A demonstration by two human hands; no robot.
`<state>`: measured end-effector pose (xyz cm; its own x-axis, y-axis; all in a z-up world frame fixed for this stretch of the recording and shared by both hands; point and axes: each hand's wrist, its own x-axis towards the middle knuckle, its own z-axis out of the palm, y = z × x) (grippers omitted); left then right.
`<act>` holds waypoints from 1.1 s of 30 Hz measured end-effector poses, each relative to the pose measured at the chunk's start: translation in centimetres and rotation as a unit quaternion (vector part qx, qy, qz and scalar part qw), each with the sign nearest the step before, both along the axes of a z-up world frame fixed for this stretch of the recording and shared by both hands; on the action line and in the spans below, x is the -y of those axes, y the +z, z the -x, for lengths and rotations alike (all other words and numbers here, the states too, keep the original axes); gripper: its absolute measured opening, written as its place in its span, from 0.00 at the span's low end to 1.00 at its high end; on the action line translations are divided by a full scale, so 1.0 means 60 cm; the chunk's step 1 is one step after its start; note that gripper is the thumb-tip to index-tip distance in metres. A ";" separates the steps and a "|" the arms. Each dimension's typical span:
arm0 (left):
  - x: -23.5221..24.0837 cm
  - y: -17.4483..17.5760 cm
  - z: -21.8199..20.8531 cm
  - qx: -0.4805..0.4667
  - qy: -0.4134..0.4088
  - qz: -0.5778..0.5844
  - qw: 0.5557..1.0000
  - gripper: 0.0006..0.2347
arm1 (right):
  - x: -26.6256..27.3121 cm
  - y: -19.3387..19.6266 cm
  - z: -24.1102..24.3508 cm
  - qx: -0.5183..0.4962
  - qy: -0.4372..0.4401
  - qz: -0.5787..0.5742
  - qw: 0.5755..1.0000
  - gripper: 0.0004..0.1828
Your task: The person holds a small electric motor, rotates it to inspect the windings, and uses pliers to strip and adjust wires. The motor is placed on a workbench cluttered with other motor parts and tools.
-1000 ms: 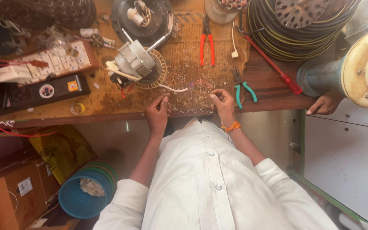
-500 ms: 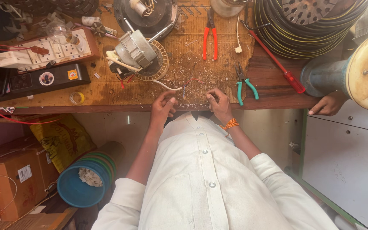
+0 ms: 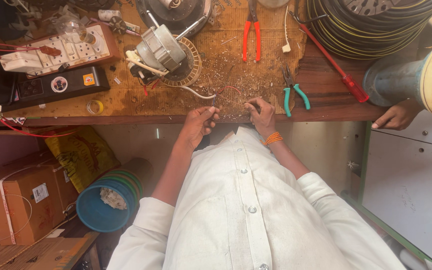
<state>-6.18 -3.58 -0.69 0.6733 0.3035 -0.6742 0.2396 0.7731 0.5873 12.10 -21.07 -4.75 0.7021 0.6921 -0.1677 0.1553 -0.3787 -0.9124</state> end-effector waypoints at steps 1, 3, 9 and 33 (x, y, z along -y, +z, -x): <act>0.002 -0.005 0.003 -0.015 -0.004 -0.014 1.000 0.10 | 0.000 0.000 0.001 -0.005 -0.001 -0.001 1.000 0.08; 0.004 -0.009 0.005 -0.045 -0.012 -0.043 0.998 0.10 | -0.002 0.003 0.001 -0.017 -0.004 -0.001 1.000 0.08; 0.009 0.010 0.001 -0.238 -0.070 -0.283 0.927 0.08 | -0.006 0.018 -0.002 -0.051 -0.016 -0.020 0.998 0.06; -0.009 0.035 0.007 -0.050 0.059 -0.442 0.894 0.03 | -0.002 0.022 -0.007 -0.053 0.011 -0.007 0.999 0.10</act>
